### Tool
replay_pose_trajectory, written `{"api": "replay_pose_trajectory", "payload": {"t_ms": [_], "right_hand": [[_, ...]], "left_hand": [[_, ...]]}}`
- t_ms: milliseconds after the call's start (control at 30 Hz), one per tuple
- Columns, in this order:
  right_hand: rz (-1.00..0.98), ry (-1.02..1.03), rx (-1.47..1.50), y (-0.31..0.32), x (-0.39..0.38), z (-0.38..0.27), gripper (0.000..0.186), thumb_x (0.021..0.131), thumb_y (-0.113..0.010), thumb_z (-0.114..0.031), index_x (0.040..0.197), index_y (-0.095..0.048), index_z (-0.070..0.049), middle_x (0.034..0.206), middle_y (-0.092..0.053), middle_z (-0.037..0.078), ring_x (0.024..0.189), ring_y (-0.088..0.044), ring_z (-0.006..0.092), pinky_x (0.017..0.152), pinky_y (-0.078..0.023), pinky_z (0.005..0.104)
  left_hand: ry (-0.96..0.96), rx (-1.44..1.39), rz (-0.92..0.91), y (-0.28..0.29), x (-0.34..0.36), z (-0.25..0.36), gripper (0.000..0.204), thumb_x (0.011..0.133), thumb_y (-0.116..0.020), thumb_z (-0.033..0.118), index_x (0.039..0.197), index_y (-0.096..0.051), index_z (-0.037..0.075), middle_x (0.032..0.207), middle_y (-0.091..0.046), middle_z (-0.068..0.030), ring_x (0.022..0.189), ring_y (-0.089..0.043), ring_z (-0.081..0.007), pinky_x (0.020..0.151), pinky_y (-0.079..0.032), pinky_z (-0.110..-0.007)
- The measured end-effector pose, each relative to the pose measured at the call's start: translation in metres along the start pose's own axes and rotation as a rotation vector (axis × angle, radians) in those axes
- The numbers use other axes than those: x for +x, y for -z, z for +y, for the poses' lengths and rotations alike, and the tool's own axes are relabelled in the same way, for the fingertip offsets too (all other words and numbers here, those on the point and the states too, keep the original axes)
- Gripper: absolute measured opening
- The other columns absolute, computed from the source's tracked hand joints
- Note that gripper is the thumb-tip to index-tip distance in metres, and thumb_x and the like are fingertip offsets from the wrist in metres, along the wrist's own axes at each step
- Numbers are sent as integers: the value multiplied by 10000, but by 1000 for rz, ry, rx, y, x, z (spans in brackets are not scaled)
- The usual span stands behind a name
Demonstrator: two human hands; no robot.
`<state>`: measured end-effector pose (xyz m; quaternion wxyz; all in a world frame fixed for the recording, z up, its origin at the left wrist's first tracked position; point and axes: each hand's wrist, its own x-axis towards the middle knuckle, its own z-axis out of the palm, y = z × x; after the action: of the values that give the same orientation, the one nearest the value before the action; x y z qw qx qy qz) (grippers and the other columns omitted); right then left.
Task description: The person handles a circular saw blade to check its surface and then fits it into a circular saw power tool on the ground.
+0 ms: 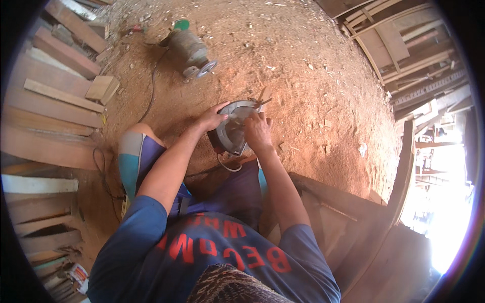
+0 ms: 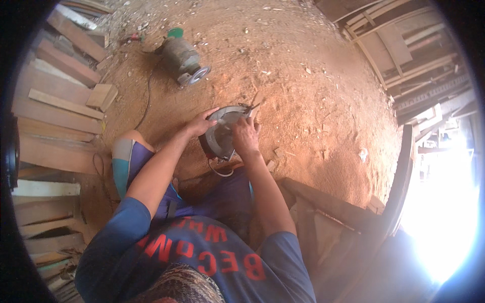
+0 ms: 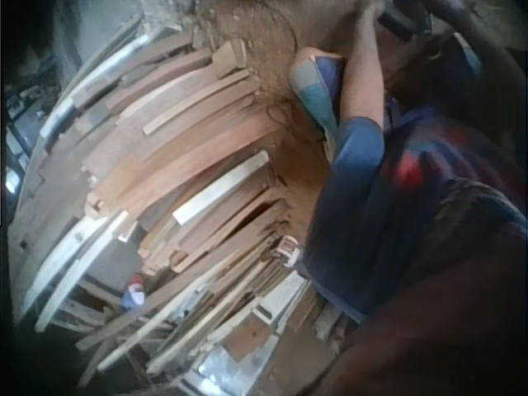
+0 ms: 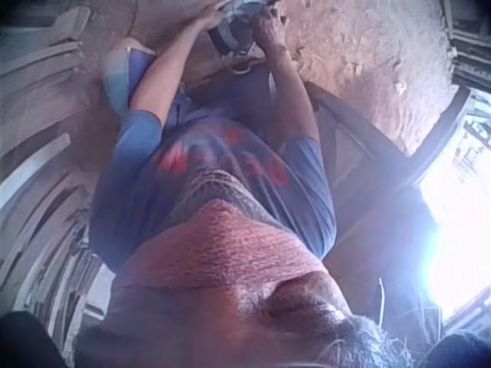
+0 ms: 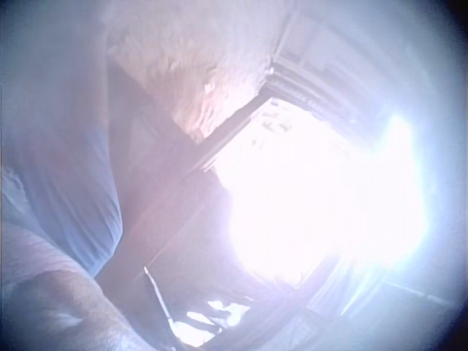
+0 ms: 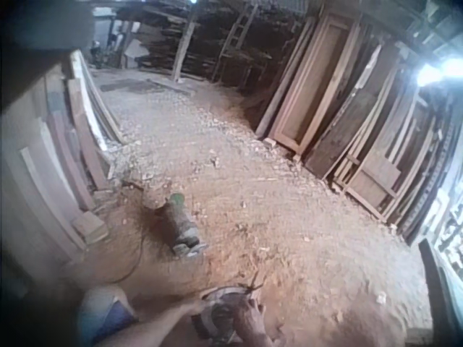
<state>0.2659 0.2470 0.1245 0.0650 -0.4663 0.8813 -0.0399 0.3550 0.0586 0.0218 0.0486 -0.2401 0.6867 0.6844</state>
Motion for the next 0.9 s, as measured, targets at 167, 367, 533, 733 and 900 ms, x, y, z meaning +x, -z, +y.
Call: {"api": "replay_pose_trajectory", "payload": {"t_ms": [167, 367, 533, 733, 900], "right_hand": [[-26, 13, -10, -2, 1, 1, 279, 891, -628, -151, 1106, -777, -246, 1131, -618, 64, 1192, -537, 291, 971, -391, 488], [26, -28, 20, -14, 1, 8, 221, 904, -684, -251, 1088, -756, -152, 1221, -619, 82, 1226, -528, 311, 985, -395, 493], [152, 28, 45, -23, 3, 13, 243, 870, -729, -299, 995, -716, -90, 1174, -628, 88, 1152, -535, 319, 974, -378, 510], [145, 29, -11, -14, -4, -1, 242, 867, -743, -282, 990, -718, -75, 1221, -615, 83, 1190, -516, 332, 987, -373, 524], [52, -11, 6, -9, 5, 2, 185, 866, -733, -224, 970, -727, -71, 1266, -605, 90, 1225, -506, 331, 1009, -365, 530]], "left_hand": [[43, 1, -8, 0, 0, -7, 610, 1007, -635, 90, 1576, -444, 200, 1446, -603, -130, 1267, -583, -204, 1098, -455, -331], [50, 73, 31, -3, 0, 0, 598, 1013, -628, 80, 1571, -450, 203, 1458, -599, -130, 1283, -580, -222, 1110, -452, -335], [76, -7, -7, -2, 0, 5, 581, 1022, -614, 75, 1567, -456, 200, 1488, -577, -128, 1304, -570, -230, 1124, -443, -345], [100, 56, 11, 1, -8, 13, 575, 1025, -624, 111, 1565, -460, 222, 1486, -579, -118, 1303, -571, -224, 1125, -446, -347], [103, 19, 6, 2, -9, 17, 579, 1022, -631, 125, 1564, -462, 240, 1494, -570, -123, 1307, -571, -226, 1131, -444, -350]]}}
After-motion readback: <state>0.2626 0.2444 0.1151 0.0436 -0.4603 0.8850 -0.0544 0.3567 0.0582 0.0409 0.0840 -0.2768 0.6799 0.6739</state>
